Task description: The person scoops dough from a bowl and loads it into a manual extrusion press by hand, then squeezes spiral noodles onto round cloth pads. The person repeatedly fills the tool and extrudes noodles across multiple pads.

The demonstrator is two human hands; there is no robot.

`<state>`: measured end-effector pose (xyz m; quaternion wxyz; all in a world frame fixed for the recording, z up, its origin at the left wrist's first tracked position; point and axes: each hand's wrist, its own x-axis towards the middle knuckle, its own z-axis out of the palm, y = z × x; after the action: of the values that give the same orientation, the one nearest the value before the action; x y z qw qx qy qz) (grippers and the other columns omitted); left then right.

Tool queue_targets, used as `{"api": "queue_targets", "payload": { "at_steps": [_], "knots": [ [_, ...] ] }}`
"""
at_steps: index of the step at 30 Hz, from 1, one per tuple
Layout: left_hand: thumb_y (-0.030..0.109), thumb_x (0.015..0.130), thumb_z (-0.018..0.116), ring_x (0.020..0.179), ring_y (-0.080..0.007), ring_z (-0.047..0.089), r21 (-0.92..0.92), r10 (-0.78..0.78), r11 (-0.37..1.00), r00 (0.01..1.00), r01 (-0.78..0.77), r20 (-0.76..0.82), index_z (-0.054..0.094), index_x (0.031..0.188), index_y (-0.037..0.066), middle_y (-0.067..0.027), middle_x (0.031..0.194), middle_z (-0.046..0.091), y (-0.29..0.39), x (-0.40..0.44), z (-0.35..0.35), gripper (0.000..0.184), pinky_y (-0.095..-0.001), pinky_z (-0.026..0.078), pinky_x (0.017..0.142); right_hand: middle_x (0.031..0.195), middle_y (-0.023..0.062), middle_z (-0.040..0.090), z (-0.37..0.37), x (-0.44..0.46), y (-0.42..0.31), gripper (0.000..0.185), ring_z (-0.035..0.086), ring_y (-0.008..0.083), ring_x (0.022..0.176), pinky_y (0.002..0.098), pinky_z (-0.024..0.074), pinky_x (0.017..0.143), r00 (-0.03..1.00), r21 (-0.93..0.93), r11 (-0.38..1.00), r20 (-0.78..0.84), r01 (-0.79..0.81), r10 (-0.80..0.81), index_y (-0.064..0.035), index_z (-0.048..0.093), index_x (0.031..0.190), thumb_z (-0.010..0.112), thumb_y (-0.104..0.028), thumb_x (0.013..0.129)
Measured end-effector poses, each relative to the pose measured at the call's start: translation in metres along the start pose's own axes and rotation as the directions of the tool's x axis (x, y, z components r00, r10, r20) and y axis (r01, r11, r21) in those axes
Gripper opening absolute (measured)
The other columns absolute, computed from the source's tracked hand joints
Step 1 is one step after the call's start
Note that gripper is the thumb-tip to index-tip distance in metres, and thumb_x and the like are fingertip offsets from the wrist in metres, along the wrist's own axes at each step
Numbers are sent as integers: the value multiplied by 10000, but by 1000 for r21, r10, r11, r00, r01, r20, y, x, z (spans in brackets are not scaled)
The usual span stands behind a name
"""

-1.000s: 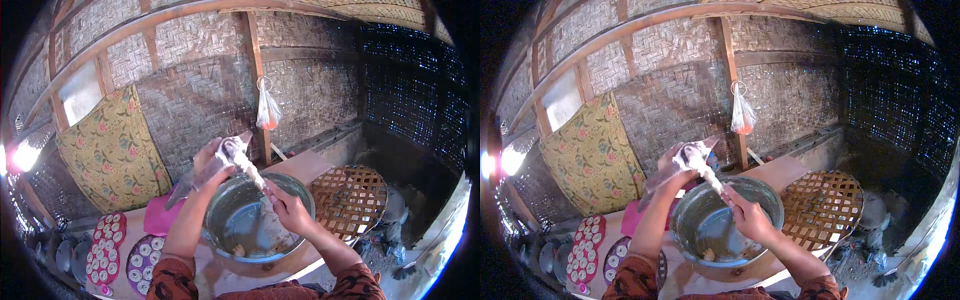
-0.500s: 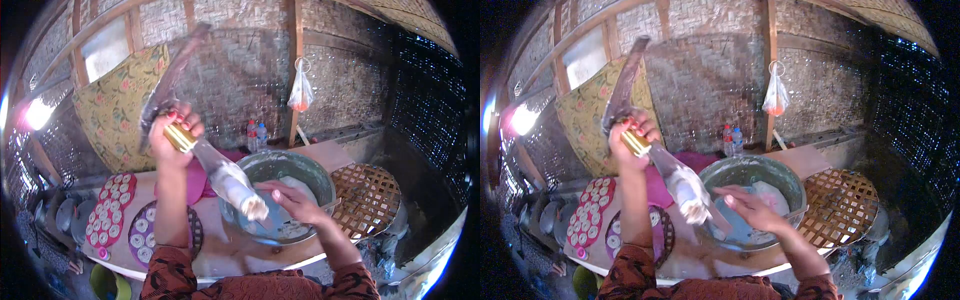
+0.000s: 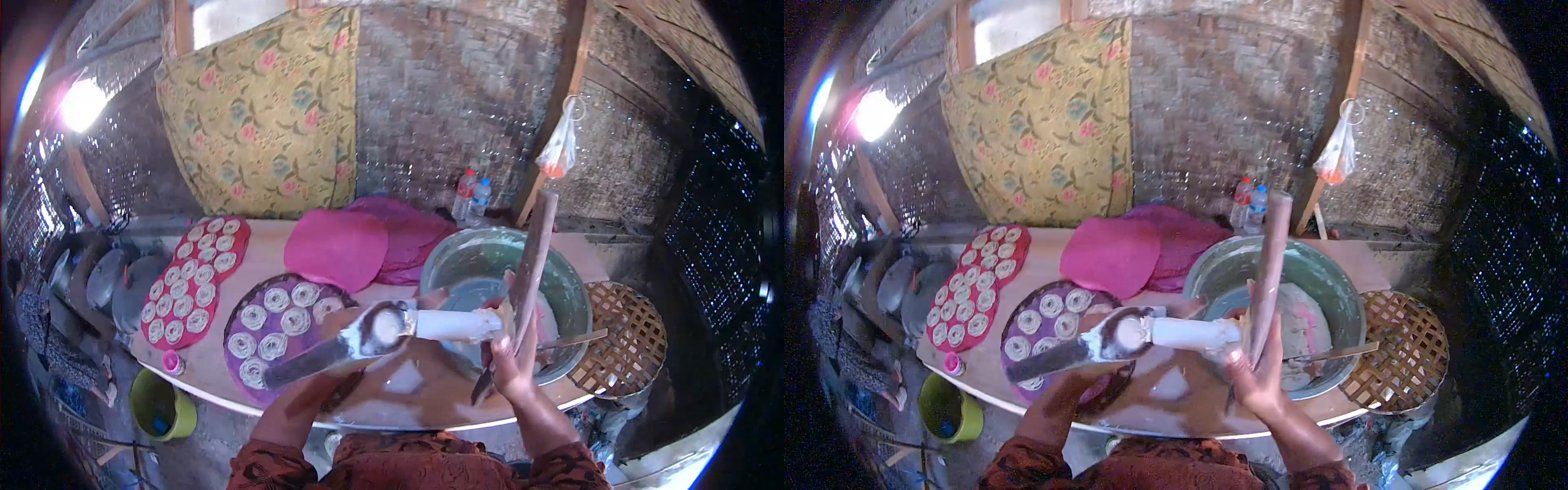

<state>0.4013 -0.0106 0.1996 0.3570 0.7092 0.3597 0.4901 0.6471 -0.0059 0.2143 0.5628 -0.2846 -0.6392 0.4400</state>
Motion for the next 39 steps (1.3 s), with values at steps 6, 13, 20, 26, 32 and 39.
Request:
{"api": "queue_targets", "payload": {
  "at_steps": [6, 13, 20, 26, 32, 39],
  "knots": [
    [153, 756, 702, 926, -141, 591, -210, -197, 942, 939, 261, 280, 565, 1072, 26, -85, 1010, 608, 32, -44, -68, 367, -289, 472, 801, 1225, 319, 447, 64, 19, -23, 956, 486, 459, 1134, 469, 423, 913, 939, -510, 835, 344, 206, -21, 58, 203, 1340, 776, -338, 685],
    [238, 713, 755, 1010, -240, 573, -120, -324, 912, 869, 392, 375, 539, 1134, 23, -124, 1082, 595, -18, -91, -99, 520, -356, 445, 908, 1258, 291, 433, 142, 25, -43, 888, 506, 455, 1098, 480, 413, 932, 823, -549, 777, 564, 307, 74, 18, 201, 1357, 725, -329, 729],
    [348, 740, 720, 1036, -321, 536, 235, -74, 970, 858, -56, 509, 553, 1099, 38, -163, 1144, 552, -52, -142, -98, 503, -411, 410, 932, 1312, 286, 389, 201, -22, -4, 869, 409, 411, 1219, 460, 321, 1030, 740, -628, 777, 505, -38, 444, -25, 166, 1399, 619, -458, 796],
    [379, 692, 757, 1198, -288, 435, 35, -213, 975, 876, 220, 433, 290, 1366, 38, -172, 1335, 418, -22, -135, -186, 888, -379, 324, 1033, 1206, 192, 513, 144, -53, 39, 829, 530, 259, 1080, 375, 437, 896, 141, -142, 422, 808, -896, 572, 12, 343, 1335, 575, -573, 796],
    [615, 854, 436, 1158, -353, 498, -990, -3, 140, 1000, -21, -22, 298, 1370, 16, -220, 1268, 488, -13, -58, -242, 802, -511, 369, 1006, 1112, 252, 554, 173, -54, 35, 1004, 575, 319, 975, 394, 463, 823, 168, 28, 272, 846, -962, 506, 68, 282, 1353, 504, -699, 745],
    [681, 821, 396, 804, -314, 588, -971, -455, -225, 890, -84, 28, 584, 894, 33, -133, 849, 607, -209, -89, -207, 679, -474, 443, 875, 1019, 271, 588, 208, -31, 80, 908, 621, 325, 890, 410, 506, 766, 42, -199, 199, 600, -960, 799, 50, 261, 1360, 377, -680, 833]
  ]
}}
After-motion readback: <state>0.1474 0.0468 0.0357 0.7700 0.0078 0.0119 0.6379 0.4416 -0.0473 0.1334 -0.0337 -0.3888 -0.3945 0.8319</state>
